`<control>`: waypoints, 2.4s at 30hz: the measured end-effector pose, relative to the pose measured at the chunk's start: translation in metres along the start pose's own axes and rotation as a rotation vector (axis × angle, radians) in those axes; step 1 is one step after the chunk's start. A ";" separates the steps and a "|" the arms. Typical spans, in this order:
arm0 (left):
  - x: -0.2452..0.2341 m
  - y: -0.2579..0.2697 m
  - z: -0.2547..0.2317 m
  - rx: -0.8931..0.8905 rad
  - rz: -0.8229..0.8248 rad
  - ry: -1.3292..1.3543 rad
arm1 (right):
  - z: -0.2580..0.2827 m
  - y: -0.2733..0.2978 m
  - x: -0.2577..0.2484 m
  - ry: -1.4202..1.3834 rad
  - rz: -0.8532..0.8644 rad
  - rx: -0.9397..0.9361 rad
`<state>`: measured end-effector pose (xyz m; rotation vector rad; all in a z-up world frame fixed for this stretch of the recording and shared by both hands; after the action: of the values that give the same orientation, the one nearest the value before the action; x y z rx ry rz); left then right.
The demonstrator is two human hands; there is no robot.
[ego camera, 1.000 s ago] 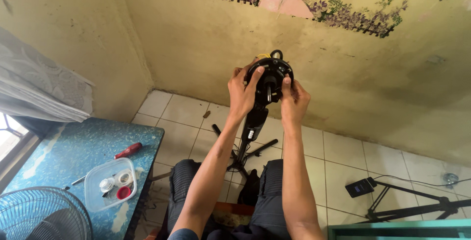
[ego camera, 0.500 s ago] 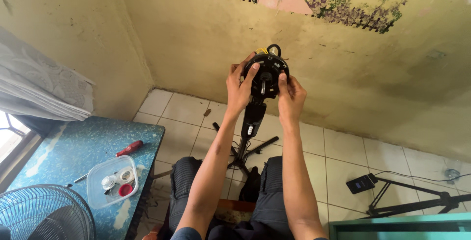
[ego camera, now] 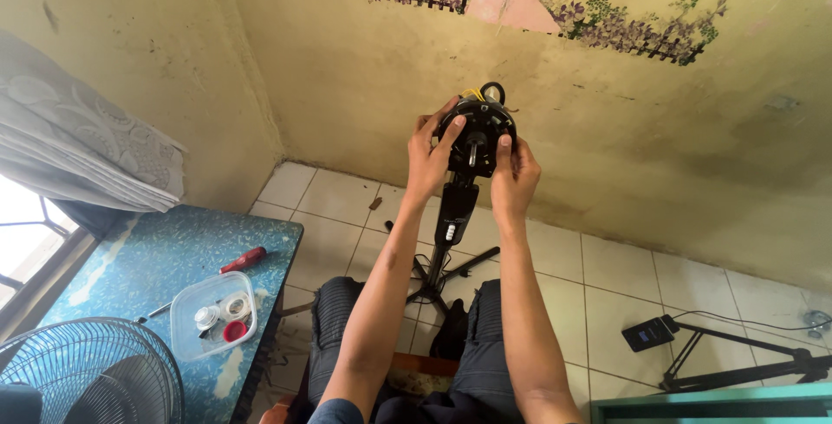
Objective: The person disassembles a standing fan motor, removes the motor housing, and reassembles it using a screwdriver. They handle the motor, housing, and screws, then place the housing back onto the motor shaft.
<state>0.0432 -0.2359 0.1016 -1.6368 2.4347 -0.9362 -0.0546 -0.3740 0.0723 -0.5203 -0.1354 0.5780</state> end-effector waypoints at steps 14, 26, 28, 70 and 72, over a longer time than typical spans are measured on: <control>-0.067 0.030 -0.034 0.098 -0.027 -0.076 | 0.050 0.039 -0.035 0.058 -0.258 -0.262; -0.234 0.102 -0.071 0.004 -0.201 -0.232 | 0.118 0.164 0.124 -0.118 0.438 -0.414; -0.268 0.120 -0.064 -0.122 -0.229 -0.250 | 0.118 0.179 0.153 -0.044 0.554 -0.396; -0.406 0.237 -0.023 -0.234 -0.399 -1.208 | -0.039 0.356 0.342 0.605 1.172 -0.690; -0.406 0.235 -0.028 -0.212 -0.397 -1.212 | -0.037 0.351 0.341 0.543 1.122 -0.681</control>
<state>0.0165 0.1839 -0.1076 -1.9179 1.4034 0.3349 0.0685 0.0491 -0.1437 -1.4196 0.5406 1.4689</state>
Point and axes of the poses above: each hand's wrist, its own y-axis away from the middle knuckle, its own x-axis out of the palm, z = x × y, the point moved 5 cm from there along -y, towards the middle knuckle, and after that the axes turned 14 degrees about y, right-handed, at the moved point
